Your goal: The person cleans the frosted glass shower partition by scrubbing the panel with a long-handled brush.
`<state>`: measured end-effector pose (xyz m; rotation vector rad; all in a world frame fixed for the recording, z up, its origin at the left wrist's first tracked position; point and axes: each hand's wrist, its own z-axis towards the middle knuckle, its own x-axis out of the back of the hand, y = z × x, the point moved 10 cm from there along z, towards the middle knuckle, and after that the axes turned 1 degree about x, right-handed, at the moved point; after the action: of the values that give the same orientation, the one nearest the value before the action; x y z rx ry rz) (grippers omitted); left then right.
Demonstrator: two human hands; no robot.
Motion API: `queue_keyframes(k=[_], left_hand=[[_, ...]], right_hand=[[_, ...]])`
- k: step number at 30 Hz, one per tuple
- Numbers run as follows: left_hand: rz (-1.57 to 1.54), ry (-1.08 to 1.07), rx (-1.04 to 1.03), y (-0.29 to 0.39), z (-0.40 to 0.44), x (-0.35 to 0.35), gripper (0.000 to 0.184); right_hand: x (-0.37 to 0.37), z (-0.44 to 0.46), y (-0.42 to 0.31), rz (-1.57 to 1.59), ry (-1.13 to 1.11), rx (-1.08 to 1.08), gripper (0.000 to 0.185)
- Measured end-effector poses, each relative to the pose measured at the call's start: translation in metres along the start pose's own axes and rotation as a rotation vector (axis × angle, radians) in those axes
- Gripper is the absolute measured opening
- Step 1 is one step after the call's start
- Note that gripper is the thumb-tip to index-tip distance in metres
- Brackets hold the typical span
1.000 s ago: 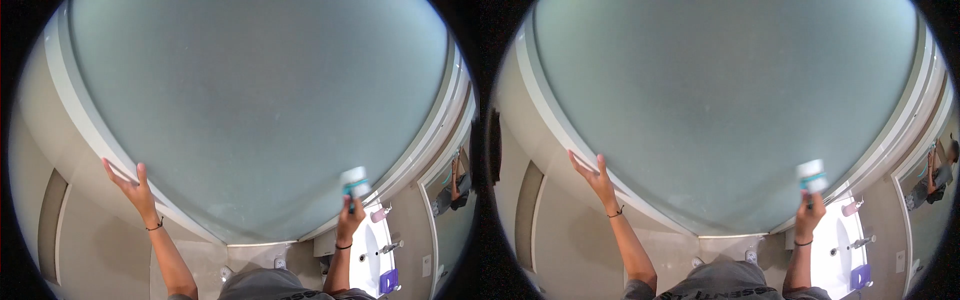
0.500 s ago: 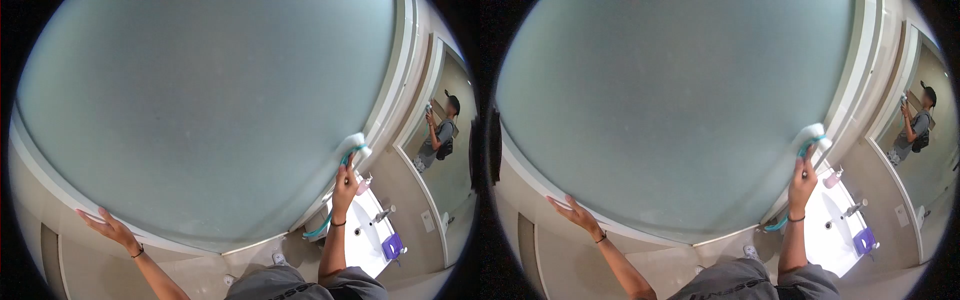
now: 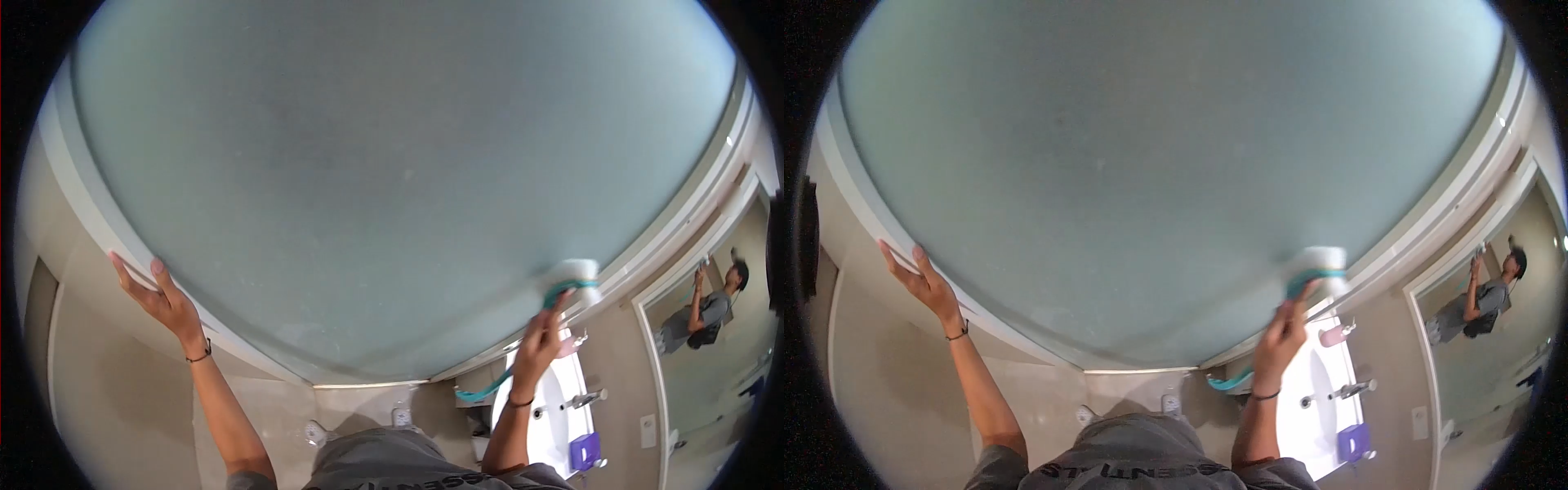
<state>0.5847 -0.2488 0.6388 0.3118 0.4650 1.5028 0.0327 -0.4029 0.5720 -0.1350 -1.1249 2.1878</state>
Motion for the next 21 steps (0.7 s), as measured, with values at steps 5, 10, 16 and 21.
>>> queue_keyframes(k=[5,10,16,21], left_hand=[[-0.012,0.018,0.003,-0.011,0.001,0.003,0.058],[0.043,0.004,-0.067,-0.005,0.001,0.005,0.06],[0.028,0.008,-0.077,-0.013,-0.004,0.006,0.064],[0.122,0.023,-0.15,-0.011,-0.003,0.004,0.065]], right_hand=[[-0.059,-0.066,-0.047,-0.079,-0.467,0.312,0.017],[-0.023,0.007,-0.069,0.594,-0.086,-0.208,0.047],[-0.104,-0.108,-0.037,1.294,-0.627,-0.735,0.033],[-0.119,-0.077,-0.047,1.867,-0.977,-0.8,0.041]])
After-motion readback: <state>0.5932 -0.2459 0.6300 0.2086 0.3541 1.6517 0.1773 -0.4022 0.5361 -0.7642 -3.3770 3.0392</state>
